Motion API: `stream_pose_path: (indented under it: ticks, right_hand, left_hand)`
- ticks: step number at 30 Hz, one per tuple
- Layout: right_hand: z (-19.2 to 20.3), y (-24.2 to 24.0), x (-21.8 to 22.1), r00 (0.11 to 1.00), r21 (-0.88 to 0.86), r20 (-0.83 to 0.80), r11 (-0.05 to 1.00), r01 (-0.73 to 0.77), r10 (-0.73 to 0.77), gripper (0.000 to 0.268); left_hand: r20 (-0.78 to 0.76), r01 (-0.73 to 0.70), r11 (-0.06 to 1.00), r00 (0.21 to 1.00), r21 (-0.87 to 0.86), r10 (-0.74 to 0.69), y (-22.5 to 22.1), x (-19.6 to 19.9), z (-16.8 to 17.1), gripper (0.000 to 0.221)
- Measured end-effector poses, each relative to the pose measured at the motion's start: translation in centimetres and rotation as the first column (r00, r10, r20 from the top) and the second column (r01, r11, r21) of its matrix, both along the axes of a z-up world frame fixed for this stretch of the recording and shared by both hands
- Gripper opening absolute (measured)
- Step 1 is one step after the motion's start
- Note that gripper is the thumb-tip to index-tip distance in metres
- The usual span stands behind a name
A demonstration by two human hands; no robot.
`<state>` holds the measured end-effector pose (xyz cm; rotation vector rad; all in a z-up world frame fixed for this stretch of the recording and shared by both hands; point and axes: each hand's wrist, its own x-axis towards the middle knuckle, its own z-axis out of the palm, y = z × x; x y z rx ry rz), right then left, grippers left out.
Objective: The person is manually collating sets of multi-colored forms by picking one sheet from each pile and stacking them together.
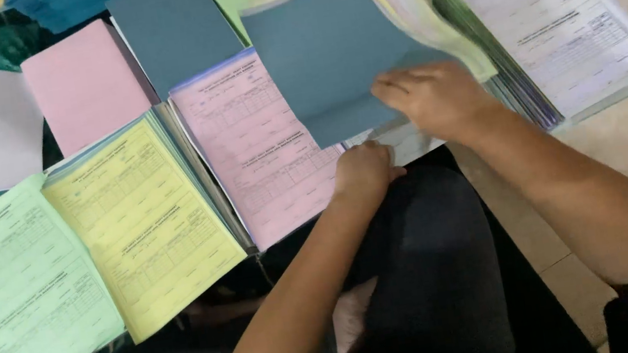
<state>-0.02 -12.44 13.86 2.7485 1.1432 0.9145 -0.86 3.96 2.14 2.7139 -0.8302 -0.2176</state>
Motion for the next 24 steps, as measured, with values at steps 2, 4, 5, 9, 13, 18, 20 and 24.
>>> stream_pose_path:
  ticks: [2, 4, 5, 9, 13, 18, 20, 24]
  right_hand:
    - [-5.0, -2.3, -0.2, 0.990, -0.006, -0.142, 1.000, -0.024, 0.023, 0.029]
    - [-6.8, -2.8, -1.2, 0.845, 0.005, -0.532, 0.998, 0.064, -0.052, 0.032]
    - [-7.6, -3.2, -1.3, 0.842, 0.013, -0.538, 0.999, 0.047, -0.033, 0.032]
    - [-9.3, -3.3, -0.8, 0.813, -0.008, -0.578, 0.997, 0.078, -0.069, 0.025]
    - [-11.2, -3.6, -0.1, 0.779, -0.012, -0.620, 0.993, 0.114, -0.097, 0.021]
    - [-9.0, -3.9, -0.4, 0.678, 0.073, -0.734, 0.988, 0.134, -0.038, 0.019]
    - [-9.0, -3.9, -0.4, 0.665, 0.089, -0.746, 0.984, 0.157, -0.039, 0.020]
    - [-9.7, -3.5, -1.6, 0.683, 0.118, -0.726, 0.962, 0.244, -0.084, 0.019]
  left_hand:
    - [-0.021, -0.059, 0.997, 0.998, 0.041, 0.060, -0.4, -0.6, 0.2, 0.038]
    - [0.034, -0.097, 0.993, 0.995, 0.070, 0.094, 0.0, -1.7, 0.8, 0.028]
    - [0.027, -0.113, 0.990, 0.993, 0.079, 0.111, 0.0, -2.2, 1.5, 0.028]
    - [0.296, -0.097, 0.994, 0.952, 0.051, 0.078, -0.2, -2.8, 0.9, 0.018]
    - [0.244, -0.109, 0.990, 0.966, 0.092, 0.084, 0.4, -2.0, 1.2, 0.013]
    - [0.035, -0.099, 0.991, 0.995, 0.087, 0.097, 1.3, -1.1, 1.8, 0.016]
    - [-0.012, -0.069, 0.993, 0.997, 0.094, 0.070, 1.9, -0.4, 1.2, 0.021]
    - [0.014, 0.007, 0.993, 1.000, 0.117, -0.008, 2.8, -0.6, 1.6, 0.019]
